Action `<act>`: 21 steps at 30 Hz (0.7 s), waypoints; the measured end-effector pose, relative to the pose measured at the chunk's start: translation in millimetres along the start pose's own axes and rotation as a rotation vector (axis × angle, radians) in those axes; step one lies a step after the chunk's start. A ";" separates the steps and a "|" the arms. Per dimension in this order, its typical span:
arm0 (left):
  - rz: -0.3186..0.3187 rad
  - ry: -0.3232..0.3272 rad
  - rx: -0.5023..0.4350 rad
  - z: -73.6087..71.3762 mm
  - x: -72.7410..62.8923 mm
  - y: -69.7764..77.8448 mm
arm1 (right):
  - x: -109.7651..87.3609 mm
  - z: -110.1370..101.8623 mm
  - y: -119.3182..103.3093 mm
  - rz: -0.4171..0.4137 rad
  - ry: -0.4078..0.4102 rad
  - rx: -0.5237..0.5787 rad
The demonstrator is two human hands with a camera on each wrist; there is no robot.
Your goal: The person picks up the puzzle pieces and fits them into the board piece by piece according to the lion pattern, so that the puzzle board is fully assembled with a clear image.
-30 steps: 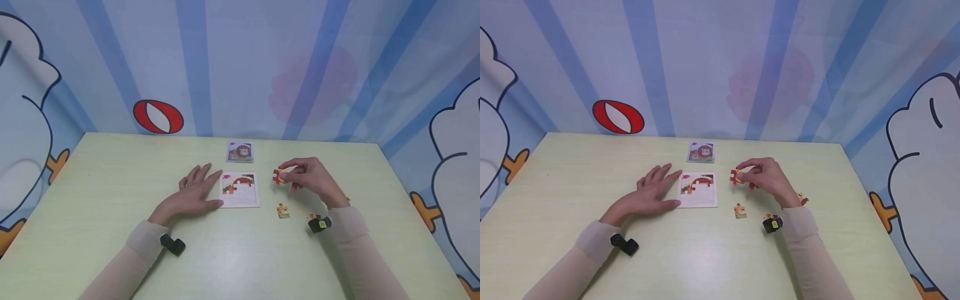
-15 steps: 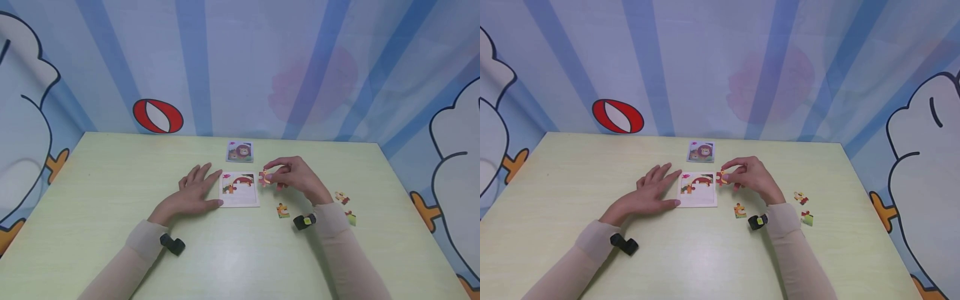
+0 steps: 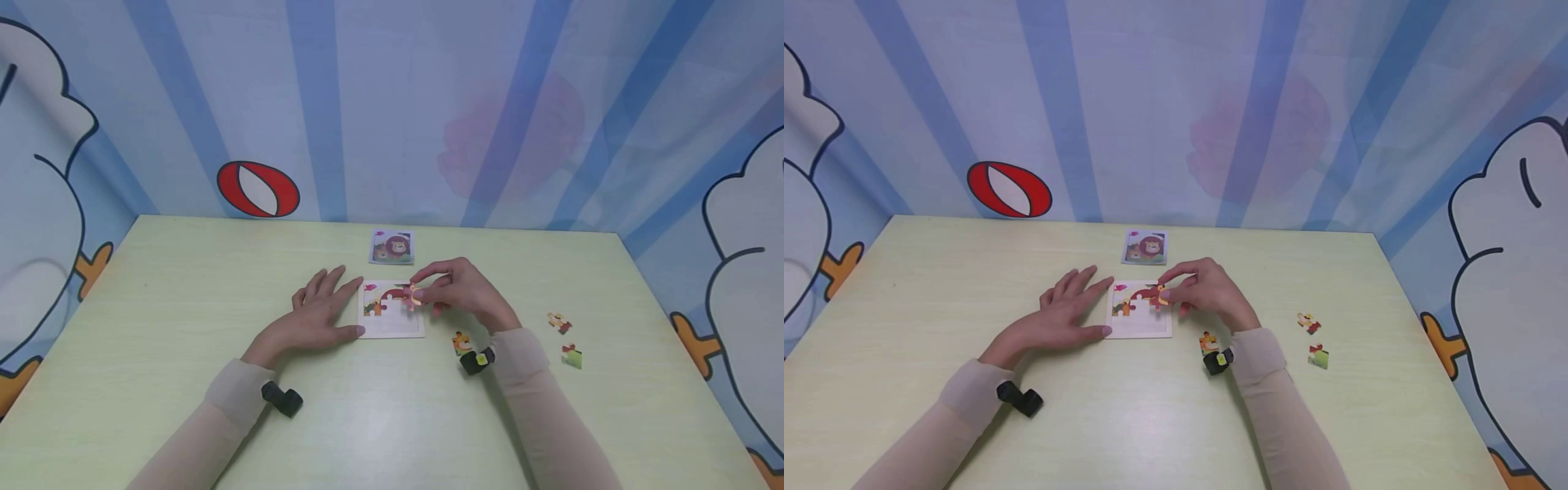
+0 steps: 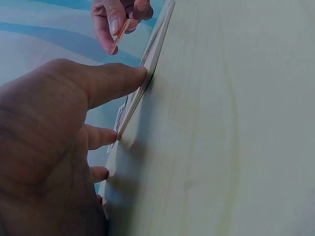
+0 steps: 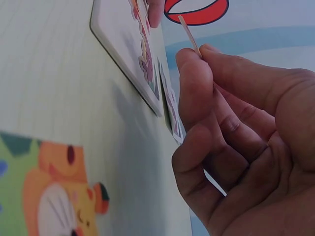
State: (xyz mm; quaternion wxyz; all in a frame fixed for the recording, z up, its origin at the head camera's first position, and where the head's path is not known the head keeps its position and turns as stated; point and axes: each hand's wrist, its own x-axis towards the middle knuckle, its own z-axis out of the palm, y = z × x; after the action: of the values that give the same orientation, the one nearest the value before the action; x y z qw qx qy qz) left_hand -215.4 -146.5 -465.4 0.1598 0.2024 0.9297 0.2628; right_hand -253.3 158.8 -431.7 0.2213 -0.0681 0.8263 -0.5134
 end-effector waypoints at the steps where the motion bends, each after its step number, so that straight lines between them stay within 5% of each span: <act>1: 0.000 0.000 -0.001 0.2 0.3 -0.4 | 1.1 1.4 -0.5 0.002 0.000 -0.007; 21: 0.005 0.000 -0.003 0.9 2.5 -1.4 | 19.4 24.9 -5.1 0.021 -0.049 -0.039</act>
State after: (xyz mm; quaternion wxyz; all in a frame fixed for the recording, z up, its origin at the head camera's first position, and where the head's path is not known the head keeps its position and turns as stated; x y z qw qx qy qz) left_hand -217.7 -146.1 -467.3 0.1595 0.2044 0.9288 0.2648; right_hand -260.4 129.4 -442.3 0.2455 -0.0760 0.8312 -0.4930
